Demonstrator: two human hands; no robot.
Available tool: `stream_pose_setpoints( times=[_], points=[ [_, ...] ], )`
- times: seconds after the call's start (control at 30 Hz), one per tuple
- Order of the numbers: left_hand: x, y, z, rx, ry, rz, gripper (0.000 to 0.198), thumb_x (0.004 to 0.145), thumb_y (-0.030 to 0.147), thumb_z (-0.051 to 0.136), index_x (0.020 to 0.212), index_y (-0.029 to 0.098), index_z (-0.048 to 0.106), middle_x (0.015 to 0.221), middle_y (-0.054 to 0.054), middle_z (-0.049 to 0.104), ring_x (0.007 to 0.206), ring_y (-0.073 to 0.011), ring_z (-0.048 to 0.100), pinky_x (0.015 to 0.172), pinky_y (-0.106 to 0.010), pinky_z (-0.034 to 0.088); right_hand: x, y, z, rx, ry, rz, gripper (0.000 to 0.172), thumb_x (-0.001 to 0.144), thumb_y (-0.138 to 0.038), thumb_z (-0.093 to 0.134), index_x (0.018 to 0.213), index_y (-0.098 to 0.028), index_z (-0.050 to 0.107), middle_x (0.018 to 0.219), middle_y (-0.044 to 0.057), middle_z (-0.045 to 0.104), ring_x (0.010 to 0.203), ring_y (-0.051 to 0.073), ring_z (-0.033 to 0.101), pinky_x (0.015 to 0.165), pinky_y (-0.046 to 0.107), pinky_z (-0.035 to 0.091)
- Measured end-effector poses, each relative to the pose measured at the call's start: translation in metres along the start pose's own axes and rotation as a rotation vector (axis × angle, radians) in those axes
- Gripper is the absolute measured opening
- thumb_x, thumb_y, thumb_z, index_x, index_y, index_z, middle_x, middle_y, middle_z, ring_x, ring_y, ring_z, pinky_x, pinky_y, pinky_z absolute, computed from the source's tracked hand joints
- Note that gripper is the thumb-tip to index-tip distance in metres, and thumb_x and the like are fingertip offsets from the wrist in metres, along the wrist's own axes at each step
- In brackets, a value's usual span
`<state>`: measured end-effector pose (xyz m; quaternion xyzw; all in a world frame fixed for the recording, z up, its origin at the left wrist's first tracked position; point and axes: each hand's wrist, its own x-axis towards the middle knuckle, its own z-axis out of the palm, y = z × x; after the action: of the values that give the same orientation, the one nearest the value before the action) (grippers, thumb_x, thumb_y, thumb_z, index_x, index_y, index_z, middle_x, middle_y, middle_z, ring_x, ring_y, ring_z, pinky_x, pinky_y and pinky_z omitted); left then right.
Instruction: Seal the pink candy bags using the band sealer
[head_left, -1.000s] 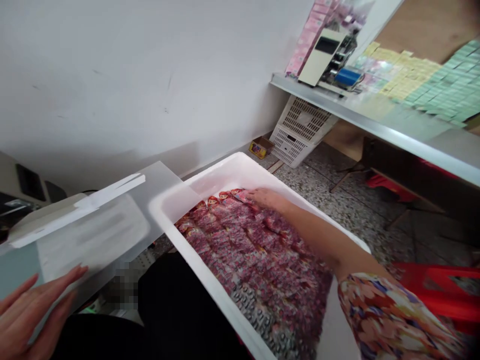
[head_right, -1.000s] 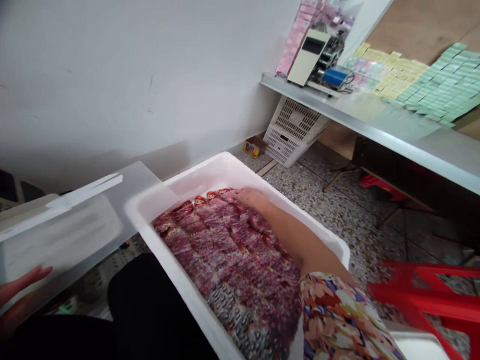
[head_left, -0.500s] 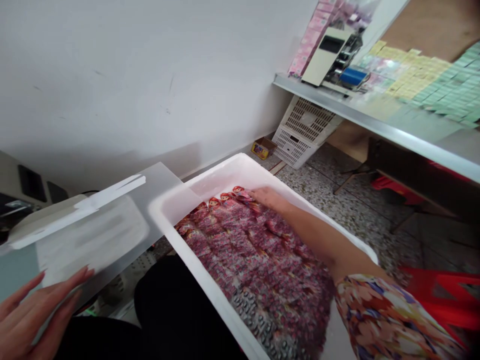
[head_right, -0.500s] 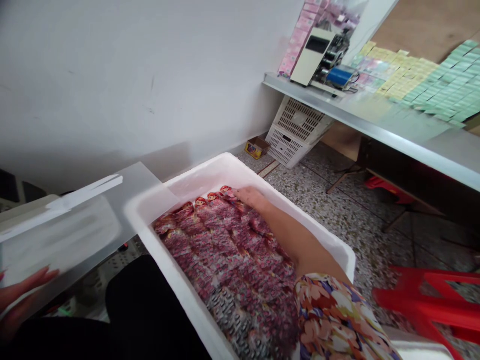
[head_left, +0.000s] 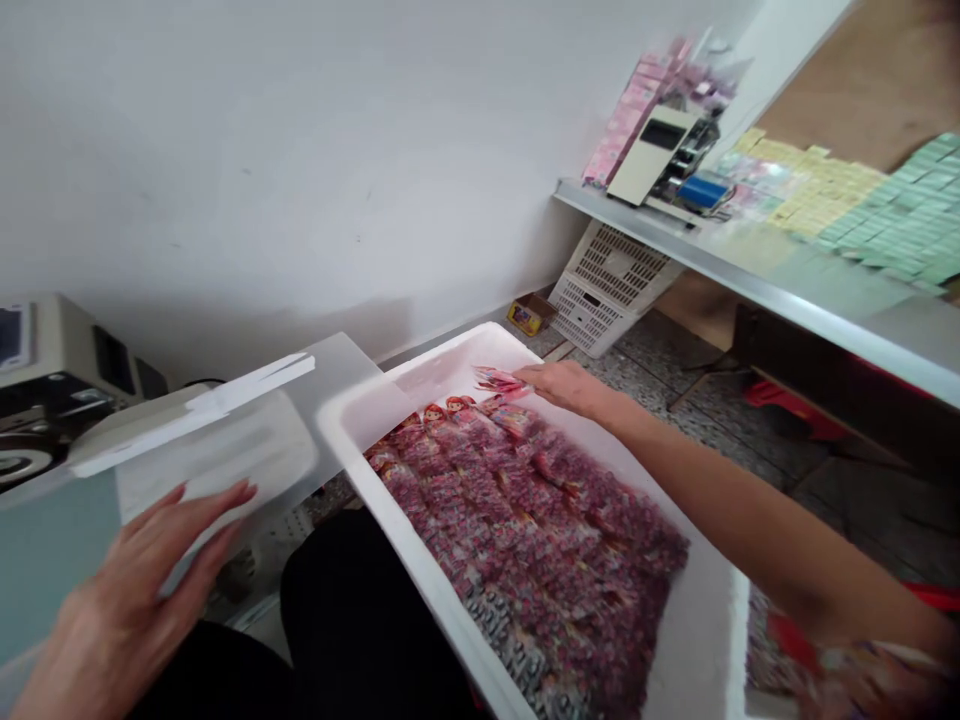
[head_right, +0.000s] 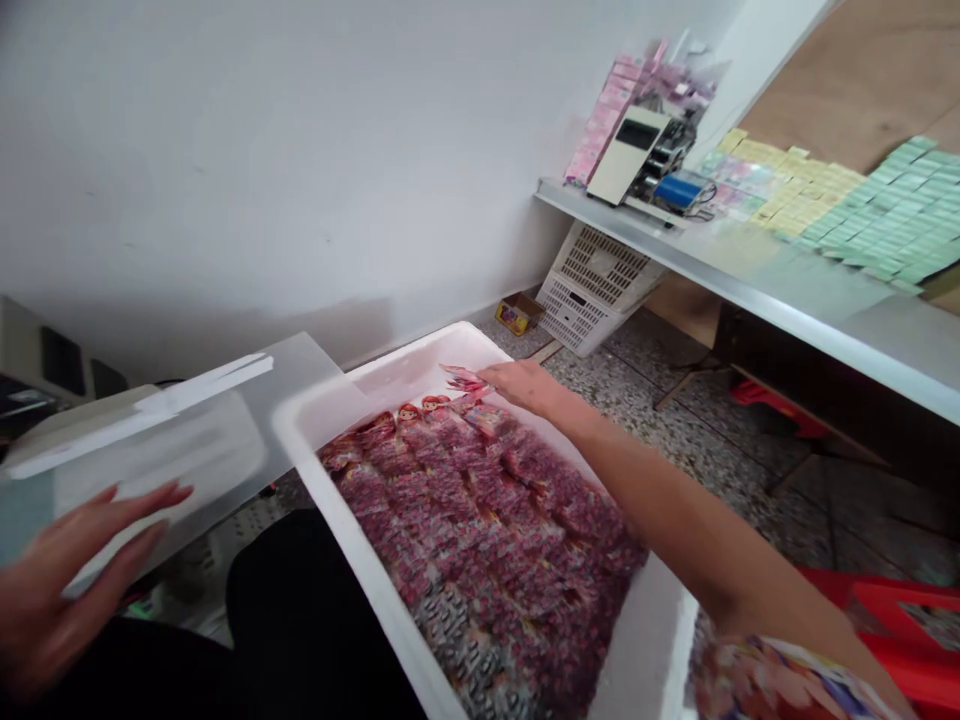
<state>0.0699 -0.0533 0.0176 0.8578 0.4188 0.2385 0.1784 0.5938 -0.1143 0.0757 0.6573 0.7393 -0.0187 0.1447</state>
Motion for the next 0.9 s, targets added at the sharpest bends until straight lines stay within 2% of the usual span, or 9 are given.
stream_pose_setpoints(
  times=[0.07,0.17,0.3,0.4,0.5,0.57,0.67,0.73,0.9],
  points=[
    [0.028,0.029,-0.009,-0.098,-0.035,-0.136,0.039,0.093,0.058,0.050,0.131,0.058,0.054,0.138,0.018,0.062,0.137,-0.0296,0.054,0.115,-0.055,0.045,-0.011,-0.019,-0.028,-0.032,0.126,-0.158,0.047,0.098,-0.009,0.047,0.141,-0.024,0.058,0.138,0.008,0.066,0.118,0.020,0.067,0.091,0.028,0.055],
    [0.079,0.070,-0.026,-0.287,-0.128,-0.176,0.051,0.088,0.066,0.055,0.127,0.037,0.067,0.136,0.004,0.067,0.131,-0.0294,0.059,0.115,-0.046,0.044,-0.022,-0.063,-0.069,-0.069,0.316,-0.477,0.050,0.098,-0.008,0.048,0.145,-0.024,0.054,0.144,0.007,0.062,0.127,0.020,0.061,0.100,0.033,0.054],
    [0.123,0.090,-0.038,-0.573,-0.280,-0.144,0.064,0.081,0.070,0.062,0.121,0.021,0.071,0.132,-0.009,0.070,0.125,-0.0306,0.062,0.105,-0.041,0.052,-0.021,-0.119,-0.107,-0.004,0.392,-0.754,0.050,0.099,-0.010,0.045,0.146,-0.028,0.052,0.149,0.003,0.057,0.136,0.021,0.053,0.104,0.038,0.053],
    [0.118,0.088,-0.046,-0.637,-0.322,-0.100,0.070,0.084,0.071,0.059,0.130,0.019,0.065,0.125,-0.012,0.071,0.122,-0.0329,0.064,0.096,-0.046,0.056,-0.004,-0.147,-0.124,0.129,0.277,-0.711,0.050,0.100,-0.012,0.042,0.143,-0.035,0.055,0.147,-0.001,0.059,0.135,0.018,0.054,0.109,0.037,0.049],
    [0.092,0.083,-0.059,-0.411,-0.164,0.054,0.067,0.084,0.072,0.061,0.127,0.021,0.068,0.128,-0.012,0.070,0.132,-0.0346,0.056,0.106,-0.051,0.049,0.022,-0.166,-0.138,0.302,0.144,-0.709,0.044,0.099,-0.014,0.044,0.134,-0.031,0.063,0.134,0.001,0.068,0.122,0.019,0.062,0.103,0.035,0.050],
    [0.074,0.080,-0.065,-0.274,-0.116,0.102,0.072,0.075,0.072,0.072,0.128,0.022,0.067,0.131,-0.012,0.069,0.129,-0.0348,0.058,0.111,-0.051,0.045,0.042,-0.176,-0.148,0.427,0.042,-0.756,0.039,0.095,-0.012,0.046,0.122,-0.027,0.070,0.114,0.002,0.074,0.103,0.018,0.067,0.091,0.030,0.052],
    [0.054,0.074,-0.065,-0.253,-0.223,-0.040,0.082,0.074,0.062,0.079,0.143,0.025,0.054,0.120,-0.010,0.073,0.106,-0.0312,0.070,0.097,-0.047,0.055,0.079,-0.193,-0.161,0.601,-0.157,-0.772,0.030,0.086,-0.007,0.048,0.097,-0.020,0.073,0.078,-0.003,0.067,0.071,0.013,0.061,0.066,0.023,0.046],
    [0.047,0.065,-0.057,-0.368,-0.254,-0.142,0.075,0.082,0.053,0.074,0.147,0.026,0.049,0.117,-0.008,0.074,0.100,-0.0272,0.071,0.091,-0.042,0.057,0.110,-0.206,-0.165,0.698,-0.278,-0.753,0.024,0.079,-0.004,0.050,0.084,-0.017,0.069,0.064,-0.006,0.057,0.058,0.009,0.050,0.055,0.020,0.037],
    [0.047,0.018,-0.030,-0.670,-0.078,-0.360,0.059,0.093,0.047,0.054,0.143,0.016,0.047,0.118,-0.011,0.071,0.094,-0.0231,0.072,0.081,-0.037,0.060,0.195,-0.238,-0.157,0.781,-0.461,-0.638,0.015,0.071,-0.007,0.057,0.080,-0.015,0.065,0.060,-0.007,0.053,0.053,0.008,0.044,0.049,0.019,0.033]
  ],
)
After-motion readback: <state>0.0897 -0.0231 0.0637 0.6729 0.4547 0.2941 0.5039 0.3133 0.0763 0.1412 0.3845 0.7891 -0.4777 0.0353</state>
